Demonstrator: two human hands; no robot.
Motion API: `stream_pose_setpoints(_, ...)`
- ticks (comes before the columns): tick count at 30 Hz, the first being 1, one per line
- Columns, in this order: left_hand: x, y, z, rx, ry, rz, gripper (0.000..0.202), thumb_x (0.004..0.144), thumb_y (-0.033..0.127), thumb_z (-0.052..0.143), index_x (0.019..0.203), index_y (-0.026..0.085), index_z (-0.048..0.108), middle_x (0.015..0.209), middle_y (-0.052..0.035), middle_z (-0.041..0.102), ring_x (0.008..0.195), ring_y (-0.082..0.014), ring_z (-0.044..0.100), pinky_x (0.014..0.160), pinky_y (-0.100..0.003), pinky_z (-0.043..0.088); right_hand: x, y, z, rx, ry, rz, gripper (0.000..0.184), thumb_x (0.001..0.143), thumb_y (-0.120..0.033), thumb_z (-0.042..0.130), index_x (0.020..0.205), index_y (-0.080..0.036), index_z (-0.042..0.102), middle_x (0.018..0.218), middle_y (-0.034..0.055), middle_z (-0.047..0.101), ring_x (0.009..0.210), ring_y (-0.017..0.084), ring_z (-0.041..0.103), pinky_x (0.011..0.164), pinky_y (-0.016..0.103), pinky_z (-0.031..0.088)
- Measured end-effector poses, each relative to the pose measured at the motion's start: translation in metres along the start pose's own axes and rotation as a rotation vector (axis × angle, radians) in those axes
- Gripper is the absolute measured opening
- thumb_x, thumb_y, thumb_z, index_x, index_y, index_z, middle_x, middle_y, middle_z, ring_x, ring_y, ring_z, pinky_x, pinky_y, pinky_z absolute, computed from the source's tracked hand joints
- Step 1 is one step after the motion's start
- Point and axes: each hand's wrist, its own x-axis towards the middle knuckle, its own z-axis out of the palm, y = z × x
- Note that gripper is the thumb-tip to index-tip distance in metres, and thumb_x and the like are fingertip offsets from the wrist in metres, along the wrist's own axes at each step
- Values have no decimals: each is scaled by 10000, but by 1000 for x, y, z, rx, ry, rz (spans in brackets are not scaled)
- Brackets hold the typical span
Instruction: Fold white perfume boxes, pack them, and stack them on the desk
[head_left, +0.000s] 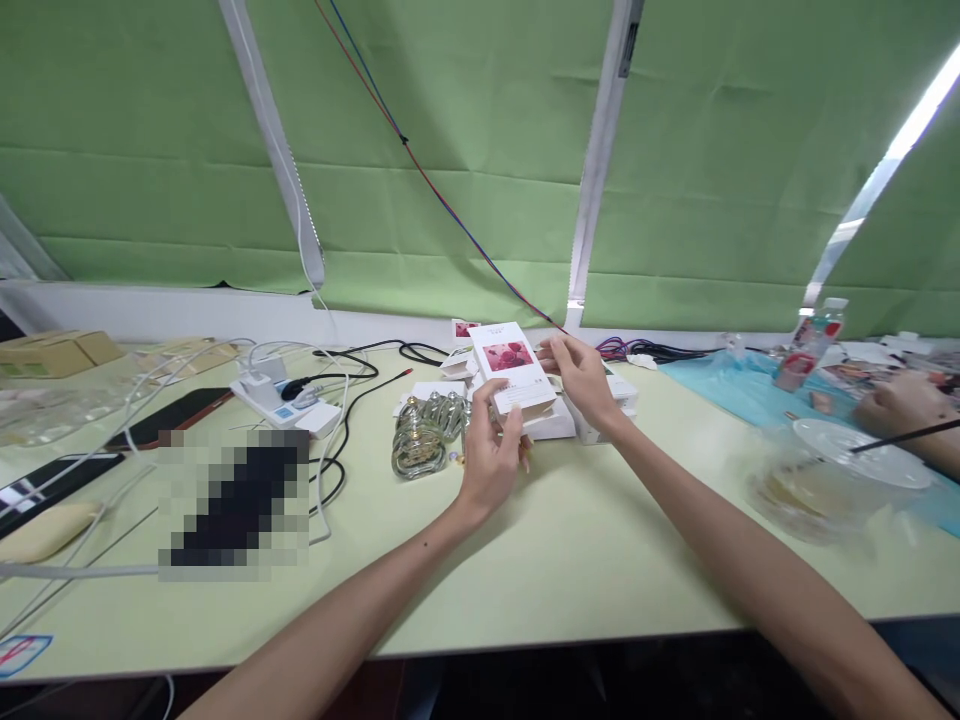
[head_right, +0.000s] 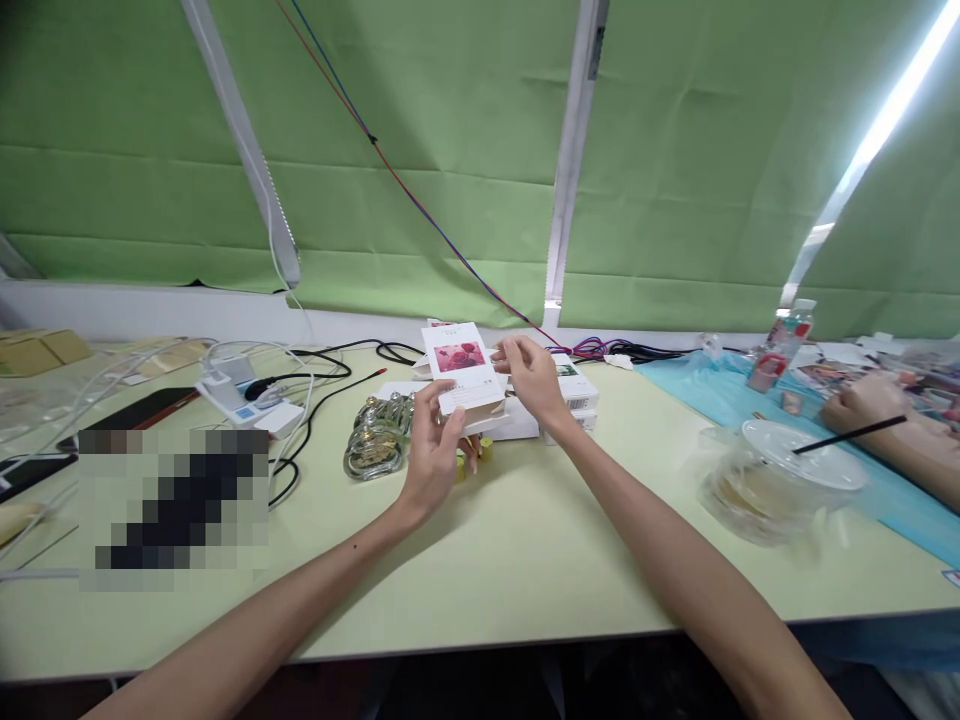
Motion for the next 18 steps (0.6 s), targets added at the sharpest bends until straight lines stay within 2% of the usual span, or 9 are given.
stream_pose_setpoints(4, -2, -4, 1, 67, -18, 48, 435, 960, 412, 562, 1338, 276, 394, 1151, -66, 587, 530, -65, 564, 406, -211, 488, -25, 7, 2, 44, 48, 57, 540, 913, -724, 426, 979, -220, 609, 973, 93, 740, 887, 230, 733, 849, 369, 608)
stream_pose_setpoints(7, -2, -6, 2, 139, -33, 108, 418, 948, 360, 579, 1326, 265, 427, 1243, -86, 567, 606, -65, 586, 464, -196, 510, -35, 7, 4, 125, 35, 72, 529, 921, -707, 439, 1020, -220, 621, 978, 99, 754, 884, 250, 737, 795, 372, 607)
stream_pose_setpoints(9, -2, -7, 1, 169, -47, 125, 434, 939, 323, 581, 1339, 260, 425, 1245, -93, 584, 657, -82, 604, 483, -186, 508, -41, 4, 6, 179, 79, 77, 550, 929, -712, 411, 1067, -217, 608, 951, 93, 759, 866, 258, 740, 764, 374, 603)
stream_pose_setpoints(13, -2, -6, 1, 198, -61, 133, 442, 934, 286, 563, 1353, 261, 424, 1269, -98, 591, 681, -91, 614, 500, -192, 518, -54, -1, 4, 225, 72, 77, 570, 941, -696, 395, 1186, -209, 561, 951, 86, 753, 835, 248, 731, 717, 353, 588)
stream_pose_setpoints(18, -3, -5, 1, 216, -81, 109, 438, 943, 273, 529, 1365, 264, 411, 1211, -80, 618, 606, -78, 602, 514, -217, 530, -64, 5, 1, 7, 101, -18, 551, 979, -635, 380, 1286, -209, 548, 927, 67, 709, 784, 217, 664, 706, 339, 541)
